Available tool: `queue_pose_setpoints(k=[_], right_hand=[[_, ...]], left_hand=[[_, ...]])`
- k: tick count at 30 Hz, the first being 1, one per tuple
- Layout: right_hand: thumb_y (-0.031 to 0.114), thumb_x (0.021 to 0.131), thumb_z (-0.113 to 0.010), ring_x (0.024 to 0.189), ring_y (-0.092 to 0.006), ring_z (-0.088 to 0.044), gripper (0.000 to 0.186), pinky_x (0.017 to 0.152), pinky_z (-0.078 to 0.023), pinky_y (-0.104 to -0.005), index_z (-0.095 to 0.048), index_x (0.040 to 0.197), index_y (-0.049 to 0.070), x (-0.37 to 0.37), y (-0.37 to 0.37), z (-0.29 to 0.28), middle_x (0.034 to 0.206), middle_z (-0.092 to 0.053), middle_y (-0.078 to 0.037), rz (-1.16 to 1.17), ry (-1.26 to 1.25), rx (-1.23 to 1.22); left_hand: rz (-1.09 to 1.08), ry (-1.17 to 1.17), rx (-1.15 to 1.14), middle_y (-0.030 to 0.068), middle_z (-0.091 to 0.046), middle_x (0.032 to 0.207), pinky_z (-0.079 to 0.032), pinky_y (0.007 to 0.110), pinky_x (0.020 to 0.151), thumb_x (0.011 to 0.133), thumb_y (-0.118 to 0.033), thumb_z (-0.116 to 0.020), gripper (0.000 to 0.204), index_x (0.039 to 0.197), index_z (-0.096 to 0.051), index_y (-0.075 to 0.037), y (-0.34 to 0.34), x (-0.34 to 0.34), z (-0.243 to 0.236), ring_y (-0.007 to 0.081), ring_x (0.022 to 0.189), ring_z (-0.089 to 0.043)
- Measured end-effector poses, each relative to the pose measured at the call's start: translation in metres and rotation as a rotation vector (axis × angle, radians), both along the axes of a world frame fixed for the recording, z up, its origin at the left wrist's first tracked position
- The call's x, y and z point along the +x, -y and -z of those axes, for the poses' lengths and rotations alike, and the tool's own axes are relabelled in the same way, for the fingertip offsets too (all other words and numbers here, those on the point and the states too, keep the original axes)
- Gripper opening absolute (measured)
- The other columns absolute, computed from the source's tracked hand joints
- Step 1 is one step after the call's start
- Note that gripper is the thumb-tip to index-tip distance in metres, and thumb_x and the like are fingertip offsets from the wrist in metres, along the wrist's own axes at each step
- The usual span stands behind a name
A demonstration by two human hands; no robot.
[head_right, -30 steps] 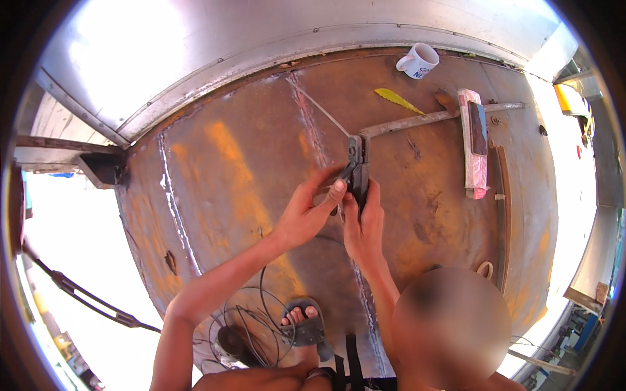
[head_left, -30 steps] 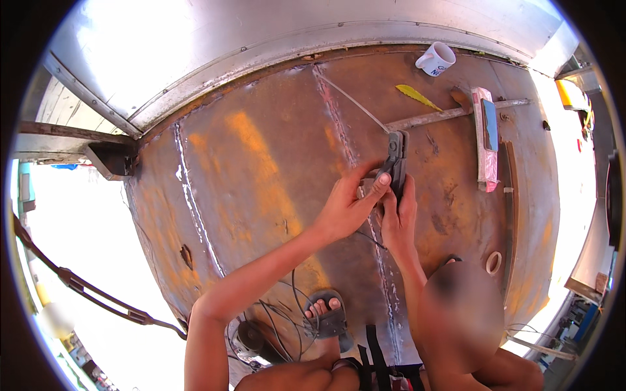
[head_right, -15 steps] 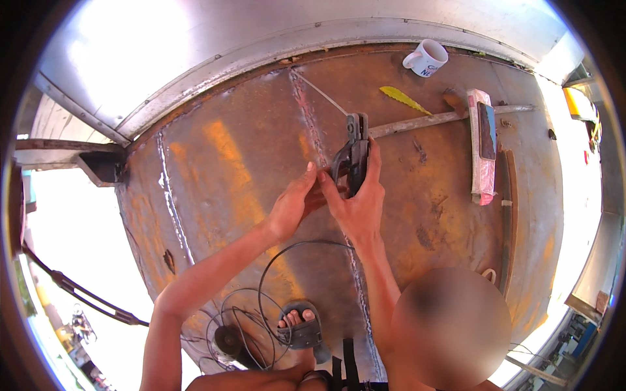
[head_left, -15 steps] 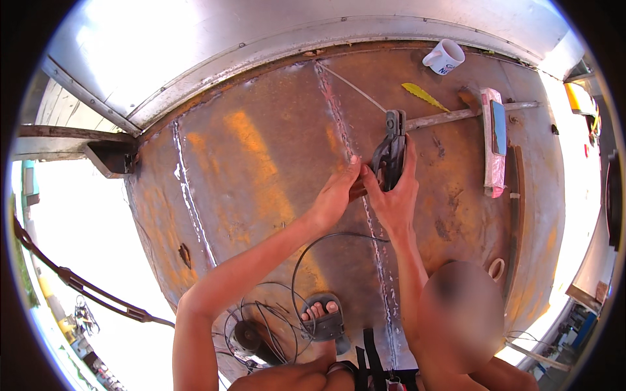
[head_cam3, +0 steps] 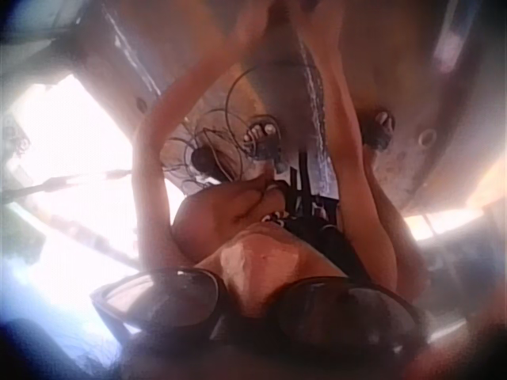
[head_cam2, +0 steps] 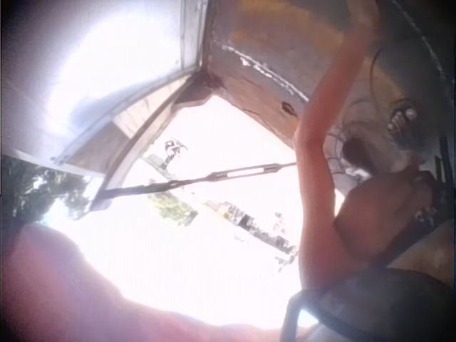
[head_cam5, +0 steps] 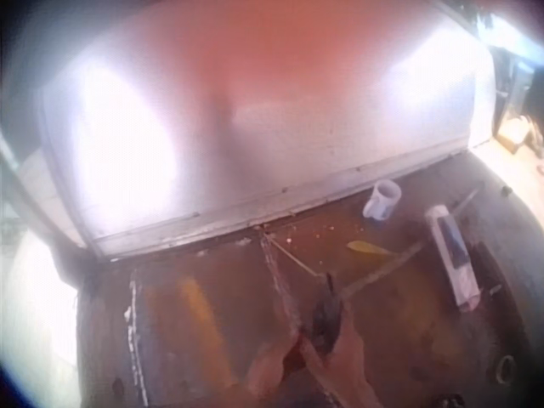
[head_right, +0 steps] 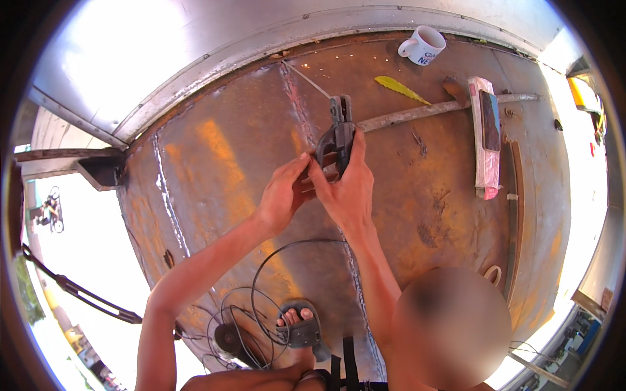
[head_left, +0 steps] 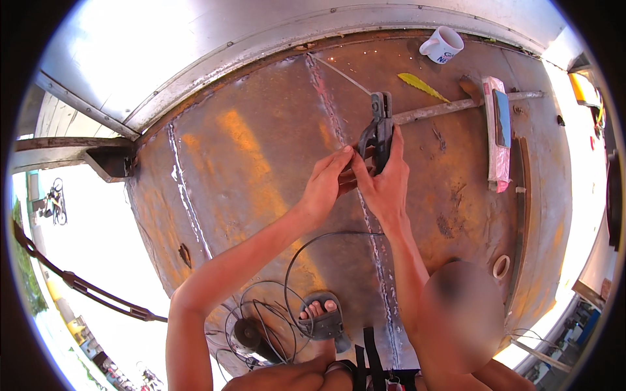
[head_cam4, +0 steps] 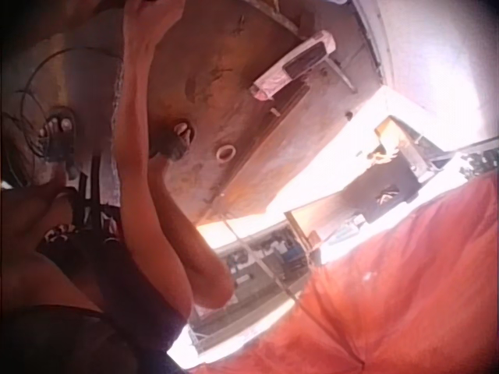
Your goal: The person welds a seam on a large curved metal surface using a handheld welding torch. They pause briefly to reposition the torch and then continue welding along the seam.
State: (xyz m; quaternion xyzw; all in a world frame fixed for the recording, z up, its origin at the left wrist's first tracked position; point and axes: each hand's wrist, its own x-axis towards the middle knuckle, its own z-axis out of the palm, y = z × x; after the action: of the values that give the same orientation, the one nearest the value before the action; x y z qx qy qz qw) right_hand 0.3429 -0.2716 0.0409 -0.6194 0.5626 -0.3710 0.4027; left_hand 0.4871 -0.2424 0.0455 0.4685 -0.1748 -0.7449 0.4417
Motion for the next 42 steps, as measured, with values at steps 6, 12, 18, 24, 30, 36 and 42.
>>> queue_pose_setpoints(k=[6,12,18,24,30,36,42], right_hand=[[0.027,0.097,-0.078,0.068,-0.0232,-0.072,0.079,0.068,-0.059,-0.0361,-0.036,0.155,-0.007,-0.003,0.003,0.018,0.092,-0.073,-0.009,0.083,0.125,-0.008],[0.031,0.103,-0.074,0.069,-0.0131,-0.059,0.06,0.067,-0.052,-0.0292,-0.048,0.147,0.0,-0.01,-0.008,0.003,0.09,-0.066,0.0,0.19,0.63,0.48],[0.031,0.102,-0.076,0.075,-0.0112,-0.06,0.065,0.071,-0.051,-0.0283,-0.046,0.148,-0.002,-0.003,-0.012,0.015,0.09,-0.067,-0.003,0.139,0.29,0.043],[0.03,0.098,-0.082,0.077,-0.0118,-0.064,0.076,0.072,-0.054,-0.0286,-0.043,0.151,-0.007,0.005,0.0,0.009,0.093,-0.07,-0.008,0.146,0.15,0.01],[0.029,0.097,-0.082,0.073,-0.0151,-0.069,0.081,0.069,-0.056,-0.0306,-0.037,0.154,-0.008,0.01,0.002,0.007,0.09,-0.073,-0.011,0.111,0.122,0.016],[0.028,0.095,-0.083,0.074,-0.021,-0.075,0.084,0.069,-0.058,-0.0331,-0.036,0.154,-0.009,0.011,0.001,0.006,0.089,-0.076,-0.015,0.102,0.061,0.028],[0.026,0.095,-0.083,0.076,-0.0245,-0.078,0.078,0.07,-0.06,-0.0348,-0.04,0.15,-0.008,0.009,-0.005,0.0,0.091,-0.077,-0.017,0.1,0.061,0.079]], left_hand=[[0.009,0.009,-0.047,0.013,-0.064,0.147,-0.05,0.041,0.113,0.118,-0.036,-0.04,0.052,0.155,-0.05,-0.002,0.0,-0.003,-0.003,0.0248,0.131,-0.064],[0.04,0.062,-0.129,0.0135,-0.063,0.149,-0.048,0.041,0.116,0.117,-0.037,-0.043,0.055,0.159,-0.048,-0.001,-0.005,-0.004,-0.005,0.0249,0.136,-0.061],[0.038,0.031,-0.097,0.0111,-0.065,0.143,-0.048,0.04,0.116,0.117,-0.038,-0.044,0.051,0.151,-0.055,-0.001,-0.008,-0.009,-0.002,0.0234,0.133,-0.063],[-0.029,0.018,-0.027,0.0101,-0.066,0.141,-0.048,0.04,0.116,0.118,-0.038,-0.043,0.047,0.143,-0.061,-0.002,-0.004,-0.007,0.006,0.0235,0.131,-0.064],[-0.053,0.052,-0.012,0.0099,-0.066,0.142,-0.048,0.04,0.114,0.118,-0.039,-0.041,0.049,0.146,-0.06,-0.002,-0.005,-0.004,0.008,0.023,0.129,-0.064],[-0.016,0.047,-0.039,0.0097,-0.065,0.144,-0.047,0.04,0.114,0.119,-0.042,-0.036,0.056,0.154,-0.055,-0.002,-0.004,-0.005,-0.003,0.0224,0.13,-0.063],[-0.004,0.049,-0.03,0.0095,-0.065,0.144,-0.046,0.04,0.114,0.119,-0.042,-0.035,0.057,0.153,-0.056,-0.001,-0.01,-0.006,-0.004,0.0221,0.13,-0.063]])
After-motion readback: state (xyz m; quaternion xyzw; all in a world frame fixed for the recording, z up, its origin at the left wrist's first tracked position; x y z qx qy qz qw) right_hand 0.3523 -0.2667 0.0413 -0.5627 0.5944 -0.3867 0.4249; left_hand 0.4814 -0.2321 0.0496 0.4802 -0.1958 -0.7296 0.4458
